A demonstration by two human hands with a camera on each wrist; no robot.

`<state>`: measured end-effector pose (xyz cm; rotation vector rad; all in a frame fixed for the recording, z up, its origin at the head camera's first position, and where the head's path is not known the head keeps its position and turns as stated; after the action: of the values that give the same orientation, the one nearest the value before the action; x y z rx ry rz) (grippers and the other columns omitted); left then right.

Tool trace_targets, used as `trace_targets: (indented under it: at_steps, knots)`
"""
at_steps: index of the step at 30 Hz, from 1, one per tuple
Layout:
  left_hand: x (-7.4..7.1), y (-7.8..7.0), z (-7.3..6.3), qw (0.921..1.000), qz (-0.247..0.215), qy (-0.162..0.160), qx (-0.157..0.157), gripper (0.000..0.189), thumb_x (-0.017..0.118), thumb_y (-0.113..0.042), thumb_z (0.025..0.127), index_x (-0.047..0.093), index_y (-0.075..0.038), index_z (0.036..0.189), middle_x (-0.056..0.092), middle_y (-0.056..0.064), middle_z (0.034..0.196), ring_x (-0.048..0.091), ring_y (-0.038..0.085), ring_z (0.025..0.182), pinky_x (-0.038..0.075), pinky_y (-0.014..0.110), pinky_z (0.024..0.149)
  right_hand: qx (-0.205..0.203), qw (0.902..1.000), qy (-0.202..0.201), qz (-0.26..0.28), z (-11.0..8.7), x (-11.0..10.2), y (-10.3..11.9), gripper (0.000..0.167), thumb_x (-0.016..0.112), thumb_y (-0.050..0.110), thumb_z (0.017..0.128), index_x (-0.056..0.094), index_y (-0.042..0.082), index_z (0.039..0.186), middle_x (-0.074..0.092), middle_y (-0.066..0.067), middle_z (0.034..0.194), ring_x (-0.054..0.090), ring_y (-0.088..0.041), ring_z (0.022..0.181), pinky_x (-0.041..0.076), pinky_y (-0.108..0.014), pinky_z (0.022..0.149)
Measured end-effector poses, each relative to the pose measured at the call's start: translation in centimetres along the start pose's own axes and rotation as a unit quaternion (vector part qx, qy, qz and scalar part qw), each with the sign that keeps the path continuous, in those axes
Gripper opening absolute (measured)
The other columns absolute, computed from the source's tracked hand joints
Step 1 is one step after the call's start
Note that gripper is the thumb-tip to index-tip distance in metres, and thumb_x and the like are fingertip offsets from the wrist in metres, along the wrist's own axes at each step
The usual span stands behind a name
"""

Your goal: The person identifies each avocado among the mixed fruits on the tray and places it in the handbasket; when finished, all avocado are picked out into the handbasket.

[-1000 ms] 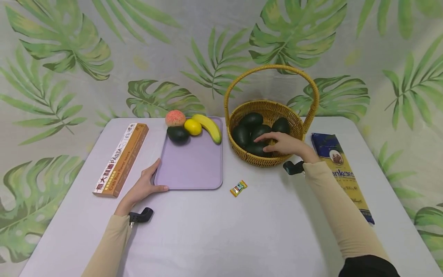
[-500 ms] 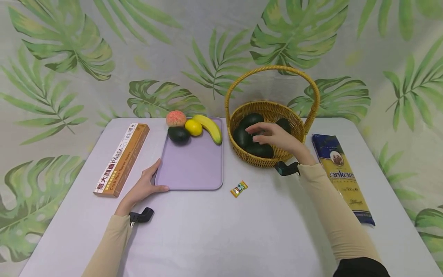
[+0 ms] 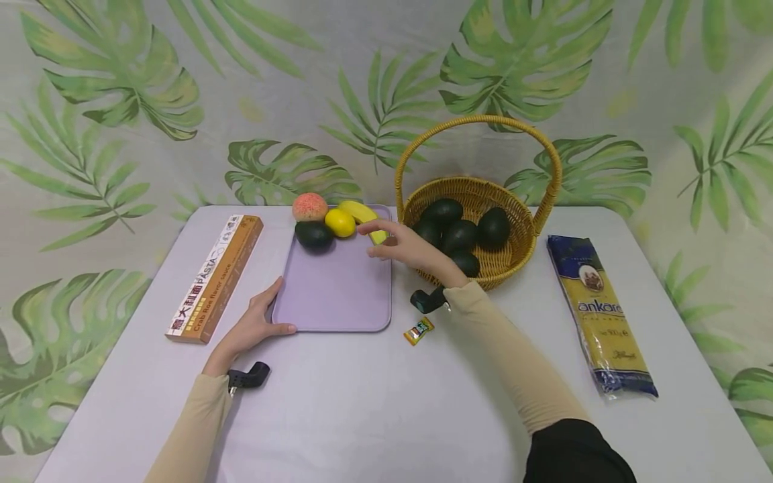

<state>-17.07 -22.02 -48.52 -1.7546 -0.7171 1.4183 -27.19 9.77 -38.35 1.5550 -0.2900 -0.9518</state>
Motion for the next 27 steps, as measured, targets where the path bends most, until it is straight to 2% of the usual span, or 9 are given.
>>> trace_targets:
  at_steps: [7,11,13,15,18,23,27]
  knots:
    - [0.0,0.0,0.0,1.0000,-0.005,-0.001,0.002,0.111,0.084,-0.023,0.073,0.009,-0.001,0.152,0.011,0.020,0.157,0.004,0.035,0.141,0.008,0.055,0.111,-0.043,0.9989,-0.019,0.001,4.0,2.9,-0.4,0.051,0.060,0.006,0.093,0.042,0.002,0.141,0.038,-0.011,0.145,0.041,-0.025,0.125,0.042,-0.040,0.094]
    - [0.0,-0.1,0.0,0.9999,-0.015,-0.003,0.003,0.111,0.084,-0.020,0.072,0.010,0.000,0.152,0.011,0.021,0.156,0.005,0.036,0.140,0.008,0.055,0.110,-0.046,0.9986,-0.027,-0.004,6.2,4.0,-0.7,0.057,0.062,0.006,0.092,0.039,0.000,0.143,0.034,-0.011,0.149,0.053,-0.029,0.115,0.047,-0.039,0.089]
    - [0.0,-0.2,0.0,0.9998,-0.017,-0.002,0.001,0.112,0.085,-0.020,0.072,0.009,0.000,0.152,0.011,0.021,0.156,0.005,0.036,0.140,0.008,0.056,0.110,-0.049,0.9985,-0.024,-0.010,7.2,4.5,-1.0,0.058,0.062,0.004,0.091,0.038,-0.001,0.143,0.033,-0.014,0.149,0.052,-0.031,0.116,0.048,-0.040,0.088]
    - [0.0,-0.2,0.0,0.9998,-0.021,-0.001,-0.003,0.113,0.085,-0.021,0.072,0.009,-0.001,0.152,0.010,0.020,0.157,0.005,0.036,0.140,0.008,0.055,0.110,-0.051,0.9982,-0.020,-0.023,8.1,4.9,-1.2,0.059,0.063,0.003,0.091,0.037,-0.003,0.143,0.033,-0.017,0.149,0.046,-0.033,0.123,0.046,-0.044,0.092]
    - [0.0,-0.2,-0.1,0.9997,-0.024,0.001,-0.006,0.113,0.085,-0.022,0.071,0.009,-0.002,0.153,0.011,0.020,0.157,0.004,0.035,0.140,0.008,0.056,0.110,-0.035,0.9971,-0.019,-0.066,9.3,5.5,-1.7,0.061,0.064,0.007,0.091,0.037,0.000,0.145,0.032,-0.017,0.149,0.028,-0.029,0.136,0.036,-0.046,0.103]
    - [-0.1,-0.3,-0.1,0.9997,-0.023,0.001,-0.002,0.113,0.085,-0.022,0.072,0.009,-0.002,0.153,0.011,0.020,0.157,0.005,0.036,0.140,0.009,0.056,0.110,0.026,0.9921,-0.017,-0.122,10.9,6.5,-1.9,0.063,0.065,0.019,0.092,0.036,0.012,0.148,0.028,-0.012,0.152,0.021,-0.025,0.139,0.022,-0.044,0.111]
    - [-0.1,-0.4,-0.1,0.9997,-0.023,-0.001,0.001,0.112,0.085,-0.021,0.072,0.009,-0.001,0.152,0.011,0.020,0.157,0.005,0.036,0.140,0.009,0.056,0.110,0.061,0.9891,-0.019,-0.133,12.1,7.3,-2.2,0.063,0.064,0.021,0.093,0.036,0.016,0.148,0.024,-0.011,0.154,0.019,-0.027,0.140,0.019,-0.047,0.111]
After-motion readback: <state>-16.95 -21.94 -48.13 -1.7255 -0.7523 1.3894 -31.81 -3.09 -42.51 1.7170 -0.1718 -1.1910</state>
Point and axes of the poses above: each hand's wrist, its own z-axis towards the middle knuckle, its own x-axis out of the palm, y = z × x, the point moved 2 cm from there along z, towards the middle knuckle
